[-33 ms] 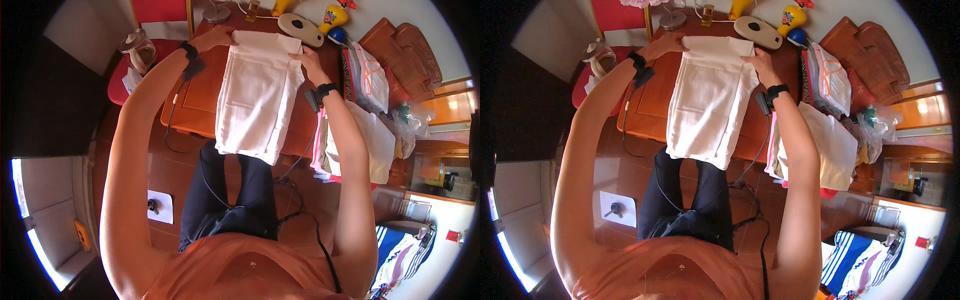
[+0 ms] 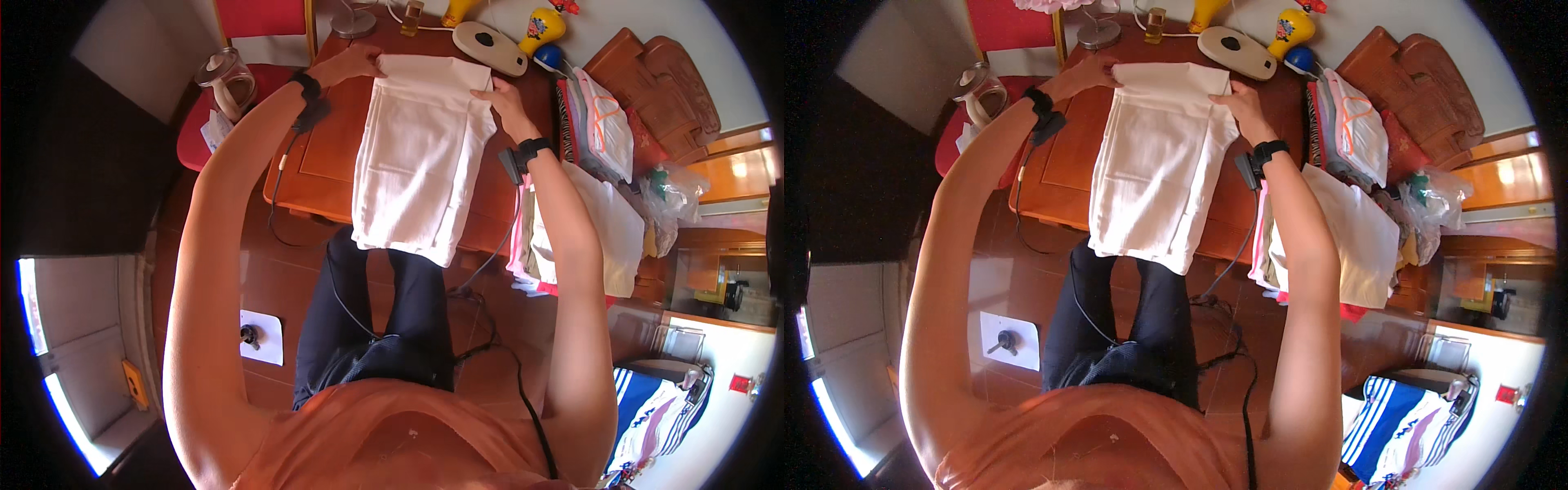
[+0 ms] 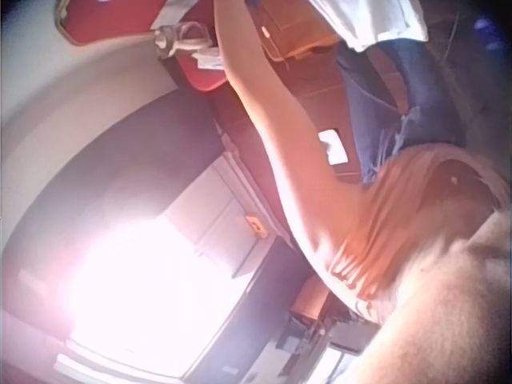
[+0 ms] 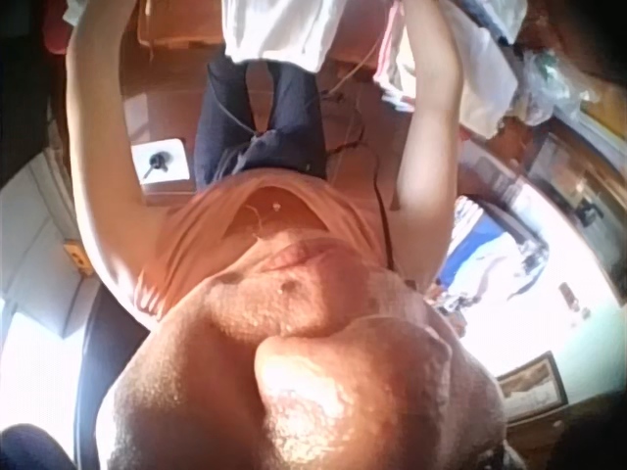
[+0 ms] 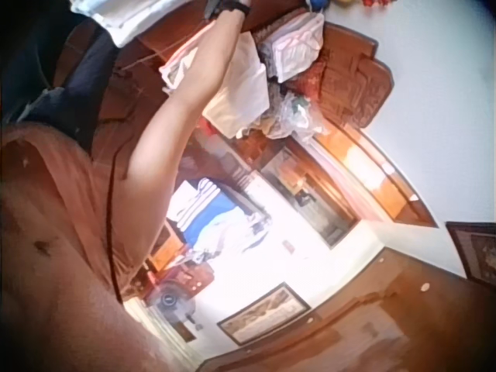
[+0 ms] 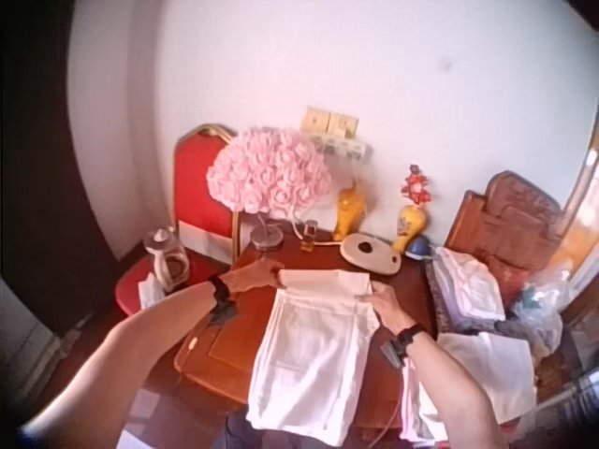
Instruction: The person folds white shorts and a light-colored top by hand on a wooden table, then places them onto a stack of folded garments.
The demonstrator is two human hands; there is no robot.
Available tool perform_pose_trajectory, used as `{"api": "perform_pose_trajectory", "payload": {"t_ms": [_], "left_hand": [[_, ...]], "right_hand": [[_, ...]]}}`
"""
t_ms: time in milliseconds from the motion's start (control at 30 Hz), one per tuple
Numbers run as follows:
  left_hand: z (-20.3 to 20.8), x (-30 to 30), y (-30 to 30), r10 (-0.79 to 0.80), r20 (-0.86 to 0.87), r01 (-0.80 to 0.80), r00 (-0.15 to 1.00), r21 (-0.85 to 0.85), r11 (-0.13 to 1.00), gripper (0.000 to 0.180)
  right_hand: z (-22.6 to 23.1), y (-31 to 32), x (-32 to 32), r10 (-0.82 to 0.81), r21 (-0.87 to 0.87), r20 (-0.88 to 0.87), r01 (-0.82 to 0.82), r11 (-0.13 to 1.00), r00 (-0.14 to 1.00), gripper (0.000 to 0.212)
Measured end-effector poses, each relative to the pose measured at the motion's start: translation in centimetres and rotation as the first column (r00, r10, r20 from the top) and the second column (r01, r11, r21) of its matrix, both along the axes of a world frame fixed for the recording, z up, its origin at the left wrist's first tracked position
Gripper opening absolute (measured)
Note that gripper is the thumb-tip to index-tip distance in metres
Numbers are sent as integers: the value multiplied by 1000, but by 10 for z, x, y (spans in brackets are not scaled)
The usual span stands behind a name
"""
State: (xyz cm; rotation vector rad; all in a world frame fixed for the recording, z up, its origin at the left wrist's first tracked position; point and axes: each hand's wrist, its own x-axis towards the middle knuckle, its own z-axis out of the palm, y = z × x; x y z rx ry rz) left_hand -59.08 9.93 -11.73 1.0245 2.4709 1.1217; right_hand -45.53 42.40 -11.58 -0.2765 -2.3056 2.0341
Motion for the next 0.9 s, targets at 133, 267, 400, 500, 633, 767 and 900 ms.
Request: {"api": "perform_pose_trajectory", "payload": {"t_ms": [133, 267, 400, 500, 633, 767, 900], "left_hand": [[-10, 21, -14, -76, -37, 75, 996, -36, 997, 29], [-30, 56, -25, -315, 64, 300, 947, 176, 938, 10], [-34, 81, -34, -265, -75, 274, 961, 167, 947, 6], [-31, 91, -38, -258, 53, 239, 965, 230, 943, 10], [-31, 107, -36, -213, -286, 252, 934, 106, 962, 29], [-27, 122, -35, -209, -96, 206, 973, -42, 978, 32], [-21, 130, -31, -273, -283, 214, 919, -222, 951, 38]], "right_hand": [[-3, -8, 38, 81, 251, 30, -86, 964, 996, 37], [-30, -13, 67, 168, 830, -25, -73, 552, 985, 18], [-41, -15, 82, 320, 846, -217, 15, 533, 922, 13], [-34, -24, 87, 308, 891, -192, 34, 453, 932, 17], [-21, -39, 94, 470, 926, -183, -9, 377, 863, 31], [-27, -57, 109, 566, 903, -212, -62, 425, 797, 34], [-38, -73, 109, 534, 986, -74, -17, 164, 842, 32]]}}
